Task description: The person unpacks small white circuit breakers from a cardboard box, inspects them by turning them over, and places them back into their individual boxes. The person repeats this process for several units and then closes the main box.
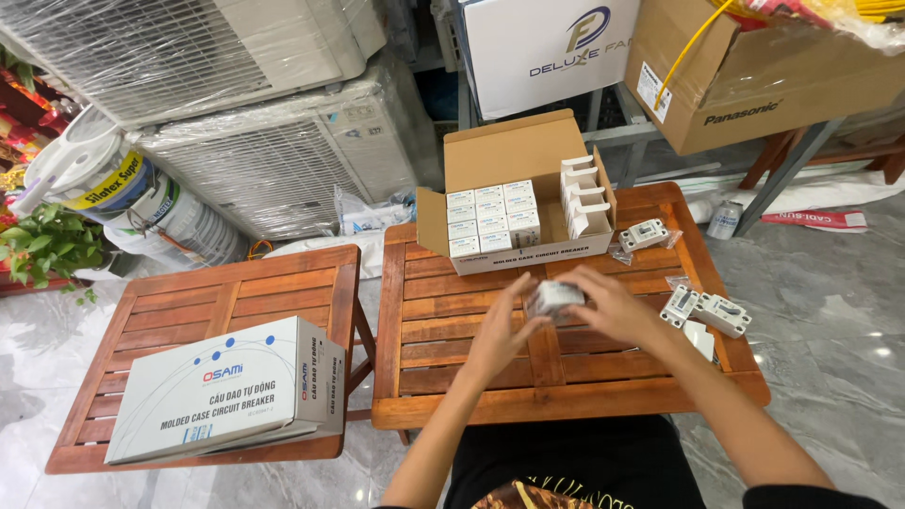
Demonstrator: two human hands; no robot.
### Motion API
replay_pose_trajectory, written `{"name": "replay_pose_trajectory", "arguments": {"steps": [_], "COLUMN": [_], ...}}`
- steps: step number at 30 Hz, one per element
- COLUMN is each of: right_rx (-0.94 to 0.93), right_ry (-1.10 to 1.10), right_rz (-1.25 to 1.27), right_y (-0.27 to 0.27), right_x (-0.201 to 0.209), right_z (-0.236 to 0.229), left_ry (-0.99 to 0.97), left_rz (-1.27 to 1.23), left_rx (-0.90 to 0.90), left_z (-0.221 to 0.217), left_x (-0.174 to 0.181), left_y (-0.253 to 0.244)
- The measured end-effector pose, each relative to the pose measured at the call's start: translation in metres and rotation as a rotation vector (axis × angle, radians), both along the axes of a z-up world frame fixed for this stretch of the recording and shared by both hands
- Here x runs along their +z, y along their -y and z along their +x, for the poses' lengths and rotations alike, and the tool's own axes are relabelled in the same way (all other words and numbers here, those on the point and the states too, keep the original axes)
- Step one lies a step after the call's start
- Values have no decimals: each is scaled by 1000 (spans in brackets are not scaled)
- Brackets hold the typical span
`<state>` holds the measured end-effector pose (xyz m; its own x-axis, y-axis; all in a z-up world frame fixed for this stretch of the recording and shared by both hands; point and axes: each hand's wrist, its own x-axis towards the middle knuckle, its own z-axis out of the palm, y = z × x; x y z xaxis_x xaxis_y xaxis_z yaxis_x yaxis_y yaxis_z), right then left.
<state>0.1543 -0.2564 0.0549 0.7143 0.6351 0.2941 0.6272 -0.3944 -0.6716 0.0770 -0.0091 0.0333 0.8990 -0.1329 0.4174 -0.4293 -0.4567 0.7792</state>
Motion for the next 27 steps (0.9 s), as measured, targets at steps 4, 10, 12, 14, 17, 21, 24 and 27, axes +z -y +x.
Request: {"name": "replay_pose_trajectory", "arguments": {"steps": [4,10,12,14,17,21,24,27], "right_rx": [-136,-179,-118,-102,-77,-88,-155,-214], "right_ry": [131,211,74,54,25,46,95,103], "right_rz": [44,-82,-241,-296,-360,-368,-276,-196], "right_y": [3,-19,-33,-42,-58,-80,-84,-80], "right_x": [57,65,57,50,29,-13,-27,-42], "right_z": [58,144,158,162,171,160,143,129], "left_ry": [-33,-121,-187,-173,-153,-140,-139,-89], "left_rz": [252,857,962,945,928,888,888,912], "left_rx": [94,155,184,177,181,188,190,191], "left_z": [63,145,152,154,158,153,153,155], "left_x": [51,4,-8,-20,-26,-25,-27,-33], "left_y": [-11,-27,-33,-37,-41,-39,-41,-41]}}
